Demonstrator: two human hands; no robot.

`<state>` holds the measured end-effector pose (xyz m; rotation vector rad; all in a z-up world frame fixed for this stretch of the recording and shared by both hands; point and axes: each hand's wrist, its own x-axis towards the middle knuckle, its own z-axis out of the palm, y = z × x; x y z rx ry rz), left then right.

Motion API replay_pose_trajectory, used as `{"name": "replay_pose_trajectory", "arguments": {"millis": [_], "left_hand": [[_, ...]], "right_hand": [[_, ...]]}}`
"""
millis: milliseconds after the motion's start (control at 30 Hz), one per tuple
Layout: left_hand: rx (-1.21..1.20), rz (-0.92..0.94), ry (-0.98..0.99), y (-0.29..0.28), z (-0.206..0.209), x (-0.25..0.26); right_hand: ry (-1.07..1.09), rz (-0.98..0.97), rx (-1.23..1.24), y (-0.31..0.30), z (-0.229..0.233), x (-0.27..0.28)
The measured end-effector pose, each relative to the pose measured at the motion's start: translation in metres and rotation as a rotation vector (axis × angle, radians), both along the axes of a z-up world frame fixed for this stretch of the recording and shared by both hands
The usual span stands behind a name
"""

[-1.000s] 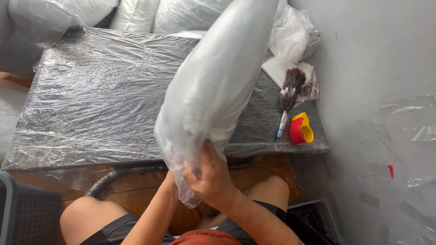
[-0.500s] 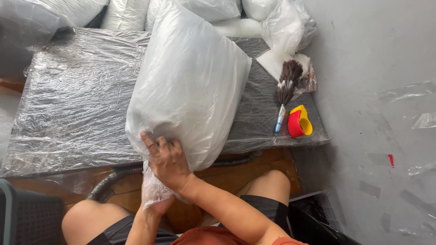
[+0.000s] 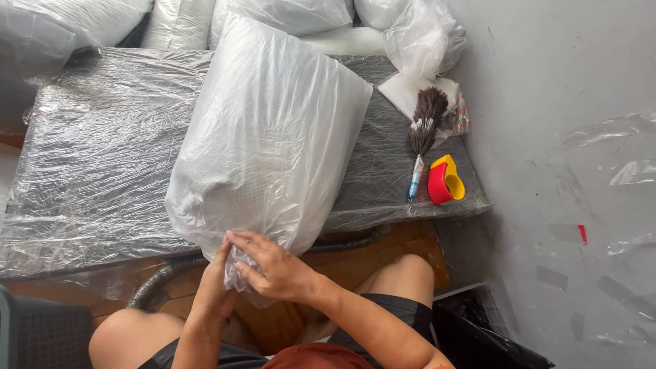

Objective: Dusting a pillow and then vacuum sealing it inside a plastic bag using a vacuum cleaner.

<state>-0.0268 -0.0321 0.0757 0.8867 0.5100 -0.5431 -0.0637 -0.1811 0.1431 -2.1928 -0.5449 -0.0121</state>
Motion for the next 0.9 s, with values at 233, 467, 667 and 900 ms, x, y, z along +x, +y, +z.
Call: {"name": "replay_pose_trajectory", "arguments": {"millis": [233,467,667,900], "left_hand": [[0.262,0.031,-0.177,0.048,-0.038,0.018],[1.257,-0.076,-0.43,0.123,0.012,0.031],[1.357,-0.01,-0.586,0.082,0.044,0.026],[1.389,-0.294,-0.4,0.065,0.06,0.021]], "right_hand": [[-0.374,-0.61,0.062,-0.042,-0.012,-0.029],[-0.356,-1.049,-0.248,-0.186,-0.104,-0.021],[-0.082,-1.235,-0.585,-0.331,-0.163,0.016],[0.028,-1.245,-0.692,-0.375,-0.156,0.049]]}}
